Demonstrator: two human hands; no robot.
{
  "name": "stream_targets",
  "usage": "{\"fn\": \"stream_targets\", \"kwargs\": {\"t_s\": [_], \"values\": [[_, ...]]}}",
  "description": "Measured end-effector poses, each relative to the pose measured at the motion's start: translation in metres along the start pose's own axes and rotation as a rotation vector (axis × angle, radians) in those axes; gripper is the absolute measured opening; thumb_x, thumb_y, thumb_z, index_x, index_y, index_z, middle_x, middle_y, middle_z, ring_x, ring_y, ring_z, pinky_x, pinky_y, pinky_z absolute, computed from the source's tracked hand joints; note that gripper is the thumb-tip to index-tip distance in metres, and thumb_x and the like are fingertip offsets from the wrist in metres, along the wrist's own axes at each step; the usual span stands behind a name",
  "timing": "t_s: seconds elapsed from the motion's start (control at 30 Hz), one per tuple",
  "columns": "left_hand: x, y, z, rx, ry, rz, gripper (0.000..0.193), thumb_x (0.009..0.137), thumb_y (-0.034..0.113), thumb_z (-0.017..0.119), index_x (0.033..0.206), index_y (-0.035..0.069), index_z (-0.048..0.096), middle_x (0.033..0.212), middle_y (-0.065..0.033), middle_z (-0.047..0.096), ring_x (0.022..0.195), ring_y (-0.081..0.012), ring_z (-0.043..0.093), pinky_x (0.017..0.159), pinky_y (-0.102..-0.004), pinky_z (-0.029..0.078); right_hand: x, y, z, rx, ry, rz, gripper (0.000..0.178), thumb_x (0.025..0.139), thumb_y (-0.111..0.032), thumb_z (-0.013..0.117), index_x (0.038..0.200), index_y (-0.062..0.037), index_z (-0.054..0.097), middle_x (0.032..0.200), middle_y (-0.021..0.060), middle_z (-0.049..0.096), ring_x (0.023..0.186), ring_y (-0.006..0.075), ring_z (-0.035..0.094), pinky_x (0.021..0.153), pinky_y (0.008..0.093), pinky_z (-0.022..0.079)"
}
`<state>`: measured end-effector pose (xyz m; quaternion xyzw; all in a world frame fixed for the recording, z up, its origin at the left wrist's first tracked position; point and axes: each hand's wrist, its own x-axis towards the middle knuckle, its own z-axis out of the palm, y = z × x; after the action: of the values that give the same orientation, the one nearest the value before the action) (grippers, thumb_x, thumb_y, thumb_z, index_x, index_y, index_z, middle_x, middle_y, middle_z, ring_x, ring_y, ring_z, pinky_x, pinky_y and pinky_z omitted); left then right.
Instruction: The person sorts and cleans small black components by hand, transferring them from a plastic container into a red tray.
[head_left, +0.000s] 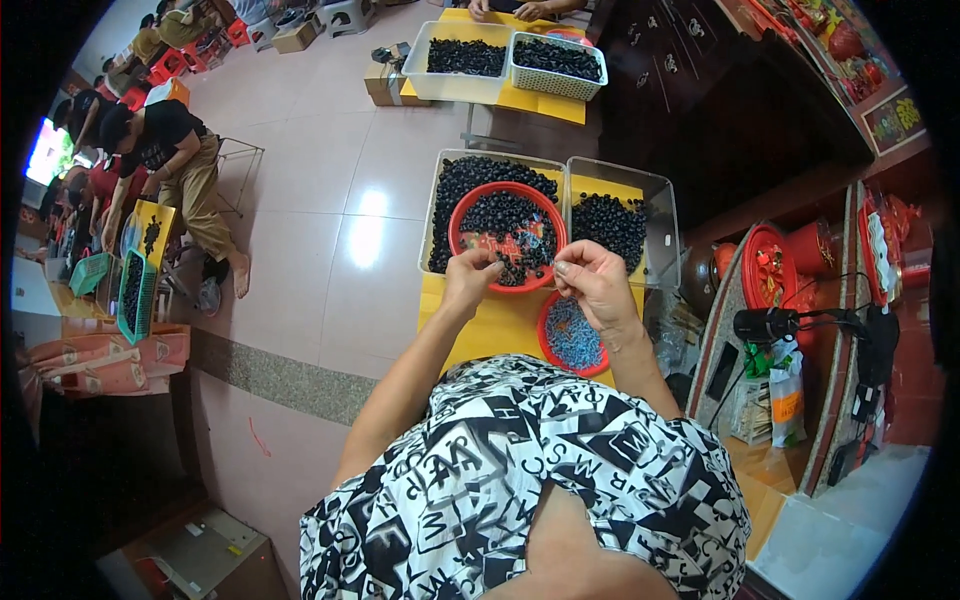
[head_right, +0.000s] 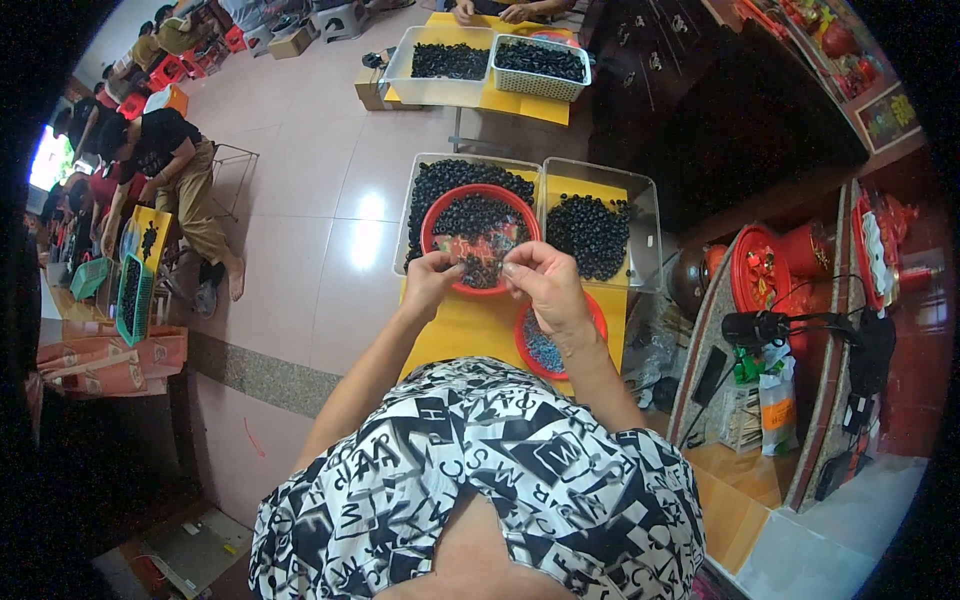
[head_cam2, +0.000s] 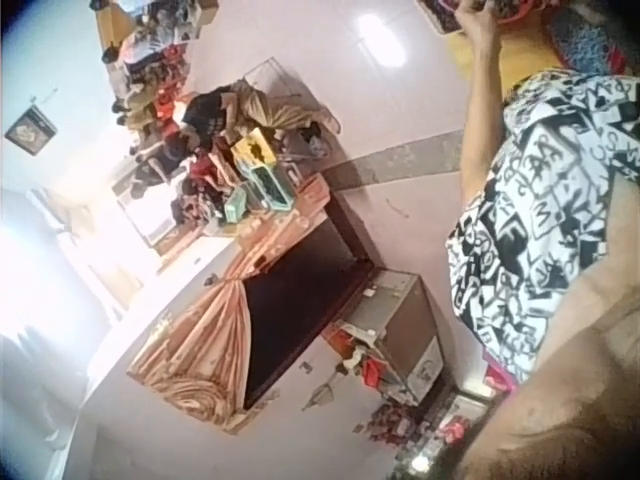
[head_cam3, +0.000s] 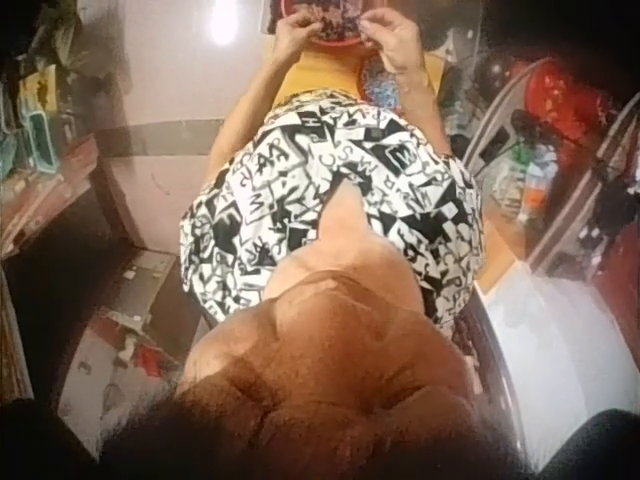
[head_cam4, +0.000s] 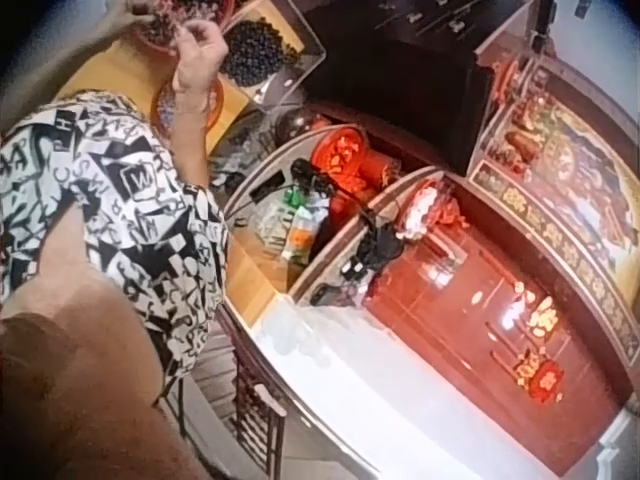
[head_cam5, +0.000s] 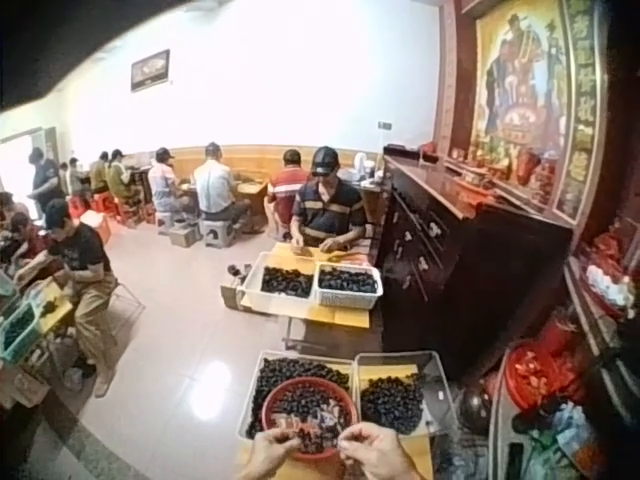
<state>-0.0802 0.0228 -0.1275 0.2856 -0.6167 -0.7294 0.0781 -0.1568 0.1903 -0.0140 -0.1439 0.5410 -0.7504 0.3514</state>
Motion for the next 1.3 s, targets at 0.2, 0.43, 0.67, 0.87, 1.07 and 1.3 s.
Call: {"fn": "stream_targets", "kwargs": {"t_s": [0.2, 0.43, 0.67, 0.87, 1.07, 1.3], "values": [[0.026, -0.013, -0.004, -0.427, -0.068, -0.201, 0.022, 0.079, 0.001, 0.056, 0.101, -0.002, 0.055, 0.078, -0.0037, 0.056, 0.062, -0.0112, 0.051, 0.056, -0.0232, 0.042, -0.005, 0.017, -0.016, -0.02, 0.064, 0.047, 0.007, 0.078, -0.001, 0.057, 0.085, 0.0006, 0.056, 0.071, 0.0045, 0.057, 0.059, 0.0085, 0.052, 0.052, 0.0183, 0.042], [-0.045, 0.05, -0.015, -0.907, -0.427, -0.056, 0.026, 0.083, 0.007, 0.053, 0.108, 0.003, 0.051, 0.083, -0.0092, 0.056, 0.072, -0.0158, 0.054, 0.063, -0.0263, 0.045, -0.013, -0.005, 0.017, -0.101, -0.055, 0.004, 0.011, 0.078, -0.001, 0.059, 0.088, 0.0008, 0.057, 0.075, 0.0045, 0.058, 0.063, 0.0075, 0.053, 0.054, 0.0181, 0.043], [-0.091, 0.087, -0.014, -0.939, -0.446, 0.097, 0.023, 0.083, 0.011, 0.057, 0.105, 0.003, 0.055, 0.087, -0.0093, 0.059, 0.076, -0.0167, 0.055, 0.068, -0.027, 0.044, -0.023, -0.036, 0.067, -0.314, -0.219, -0.199, 0.01, 0.078, 0.004, 0.058, 0.088, 0.0026, 0.056, 0.084, 0.0023, 0.056, 0.076, 0.008, 0.054, 0.069, 0.0196, 0.044], [-0.1, 0.092, -0.014, -0.831, -0.42, 0.15, 0.025, 0.078, 0.004, 0.062, 0.102, 0.002, 0.057, 0.09, -0.008, 0.059, 0.078, -0.0152, 0.055, 0.069, -0.027, 0.045, -0.026, -0.042, 0.074, -0.536, -0.283, -0.321, 0.01, 0.076, 0.005, 0.059, 0.086, 0.0029, 0.056, 0.085, 0.0031, 0.055, 0.073, 0.0082, 0.053, 0.064, 0.0195, 0.044], [-0.102, 0.096, -0.012, -0.567, -0.34, 0.362, 0.022, 0.072, -0.003, 0.064, 0.094, -0.001, 0.06, 0.091, -0.0082, 0.056, 0.08, -0.0141, 0.055, 0.072, -0.0254, 0.045, -0.028, -0.048, 0.07, -0.579, -0.27, -0.206, 0.01, 0.075, 0.004, 0.059, 0.084, 0.0021, 0.057, 0.081, 0.0043, 0.055, 0.073, 0.0089, 0.053, 0.061, 0.0206, 0.043], [-0.107, 0.1, -0.016, -0.181, -0.265, 0.537, 0.02, 0.069, -0.005, 0.067, 0.088, -0.003, 0.061, 0.087, -0.0082, 0.056, 0.079, -0.0124, 0.054, 0.066, -0.0215, 0.044, -0.026, -0.038, 0.058, -0.488, -0.333, -0.087, 0.011, 0.074, 0.006, 0.06, 0.082, 0.0021, 0.054, 0.082, 0.0024, 0.053, 0.075, 0.0064, 0.05, 0.064, 0.0189, 0.041]]}}
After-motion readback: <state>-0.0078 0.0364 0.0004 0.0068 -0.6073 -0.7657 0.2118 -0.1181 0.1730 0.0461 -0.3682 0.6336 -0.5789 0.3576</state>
